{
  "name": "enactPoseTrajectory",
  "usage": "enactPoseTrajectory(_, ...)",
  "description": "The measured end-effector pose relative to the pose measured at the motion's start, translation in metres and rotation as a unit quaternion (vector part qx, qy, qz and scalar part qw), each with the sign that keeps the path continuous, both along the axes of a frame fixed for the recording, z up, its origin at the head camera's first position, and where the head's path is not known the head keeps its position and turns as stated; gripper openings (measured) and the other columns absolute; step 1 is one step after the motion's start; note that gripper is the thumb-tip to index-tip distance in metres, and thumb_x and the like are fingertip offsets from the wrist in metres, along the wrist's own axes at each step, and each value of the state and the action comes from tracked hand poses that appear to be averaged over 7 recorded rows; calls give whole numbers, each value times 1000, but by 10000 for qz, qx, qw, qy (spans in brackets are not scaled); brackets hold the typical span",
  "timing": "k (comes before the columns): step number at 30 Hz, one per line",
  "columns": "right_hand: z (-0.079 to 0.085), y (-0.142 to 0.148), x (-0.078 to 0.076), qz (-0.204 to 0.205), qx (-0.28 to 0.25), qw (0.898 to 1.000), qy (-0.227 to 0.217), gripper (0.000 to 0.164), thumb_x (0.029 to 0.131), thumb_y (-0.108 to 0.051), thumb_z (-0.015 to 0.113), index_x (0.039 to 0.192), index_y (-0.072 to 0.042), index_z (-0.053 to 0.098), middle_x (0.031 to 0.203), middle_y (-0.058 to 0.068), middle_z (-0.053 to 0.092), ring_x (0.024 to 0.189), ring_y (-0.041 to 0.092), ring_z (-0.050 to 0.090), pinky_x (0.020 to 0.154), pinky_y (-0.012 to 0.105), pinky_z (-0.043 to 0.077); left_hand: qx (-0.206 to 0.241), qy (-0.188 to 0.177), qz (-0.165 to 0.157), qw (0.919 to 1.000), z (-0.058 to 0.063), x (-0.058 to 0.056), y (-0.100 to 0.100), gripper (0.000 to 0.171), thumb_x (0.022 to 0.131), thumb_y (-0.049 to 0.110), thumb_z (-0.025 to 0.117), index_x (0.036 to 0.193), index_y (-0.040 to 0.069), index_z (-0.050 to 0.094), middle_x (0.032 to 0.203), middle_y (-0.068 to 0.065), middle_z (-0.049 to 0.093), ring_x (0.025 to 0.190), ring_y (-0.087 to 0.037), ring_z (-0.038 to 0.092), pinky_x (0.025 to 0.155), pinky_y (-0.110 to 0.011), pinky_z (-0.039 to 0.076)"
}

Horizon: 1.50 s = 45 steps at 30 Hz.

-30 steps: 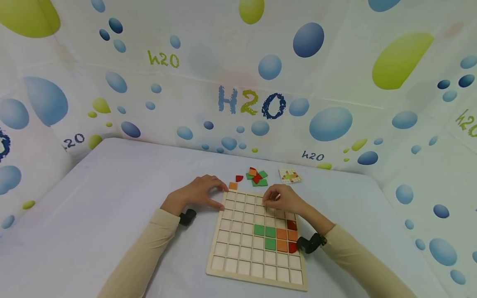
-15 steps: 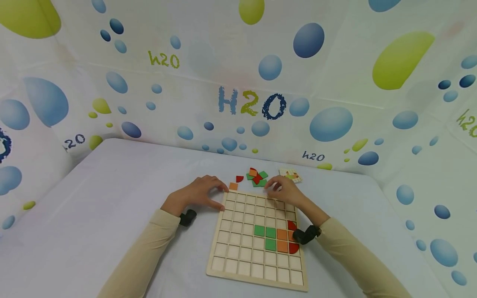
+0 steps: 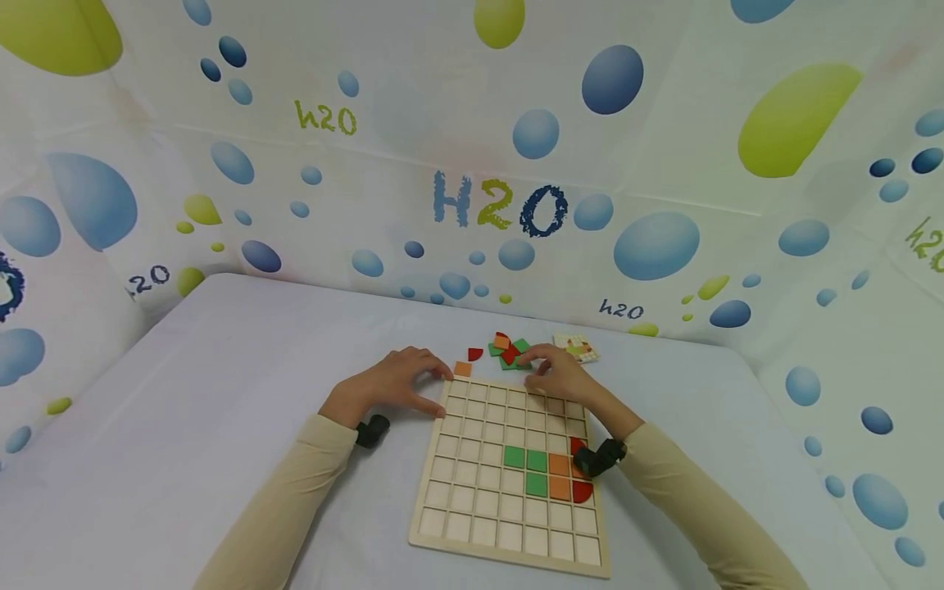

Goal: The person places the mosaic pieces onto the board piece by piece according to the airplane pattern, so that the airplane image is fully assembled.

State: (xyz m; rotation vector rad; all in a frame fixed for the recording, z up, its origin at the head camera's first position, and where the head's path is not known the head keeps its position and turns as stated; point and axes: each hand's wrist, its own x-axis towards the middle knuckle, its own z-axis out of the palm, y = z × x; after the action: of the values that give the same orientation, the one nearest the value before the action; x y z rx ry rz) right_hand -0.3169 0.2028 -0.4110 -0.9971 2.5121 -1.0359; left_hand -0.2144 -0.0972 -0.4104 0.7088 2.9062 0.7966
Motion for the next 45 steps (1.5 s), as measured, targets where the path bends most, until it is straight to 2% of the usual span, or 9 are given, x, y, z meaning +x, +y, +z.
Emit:
enactPoseTrajectory(7, 2, 1, 0, -160, 224, 9996, -69, 23, 86, -2, 66, 110, -2, 68, 123, 19, 58, 86, 22, 56, 71, 32, 46, -11, -8, 43, 10000, 1, 3, 3, 52, 76, 40, 82, 118, 14, 65, 109, -1, 63, 112, -27, 53, 98, -50, 37)
enactPoseTrajectory(14, 0, 4, -1, 129, 164, 9997, 119, 21, 85, 1, 65, 105, -1, 68, 105, 16, 63, 78, 19, 56, 71, 33, 47, -12, 22, 50, 10000, 1, 4, 3, 52, 76, 40, 82, 118, 13, 65, 108, -1, 63, 112, -27, 53, 97, -50, 38)
enactPoseTrajectory(20, 1, 8, 2, 207, 141, 9996, 132, 19, 85, -2, 68, 103, -1, 67, 103, 15, 63, 82, 21, 59, 72, 33, 48, -2, 58, 79, 10000, -2, 8, 6, 52, 76, 41, 82, 117, 14, 65, 107, 0, 62, 111, -27, 53, 97, -49, 39)
enactPoseTrajectory(26, 2, 11, 8, 135, 168, 9997, 139, 18, 84, -2, 69, 102, -1, 68, 103, 15, 64, 83, 21, 59, 71, 32, 49, 16, 62, 113, 9999, -1, 15, 10, 52, 76, 41, 82, 117, 13, 65, 107, 0, 63, 110, -26, 53, 97, -48, 39)
enactPoseTrajectory(35, 3, 16, 20, -19, -122, 9999, 74, 17, 83, -3, 72, 100, 0, 69, 100, 15, 65, 78, 19, 58, 65, 29, 47, -6, 41, 147, 9999, 2, 23, 13, 53, 76, 41, 82, 117, 13, 65, 107, -1, 63, 111, -27, 53, 97, -49, 39)
enactPoseTrajectory(41, 8, 16, 33, 165, -131, 9998, 2, 17, 83, -3, 72, 100, -1, 69, 98, 12, 65, 74, 16, 56, 61, 28, 47, -27, -31, 156, 9999, 4, 26, 12, 53, 76, 41, 82, 117, 13, 65, 107, 0, 63, 111, -27, 52, 97, -49, 38)
enactPoseTrajectory(45, 9, 16, 41, 300, -97, 9995, -3, 17, 83, -4, 72, 100, -2, 70, 95, 10, 65, 75, 16, 56, 63, 29, 47, 10, -5, 123, 9999, 5, 27, 12, 52, 76, 40, 83, 116, 12, 65, 107, -1, 63, 111, -27, 53, 97, -49, 39)
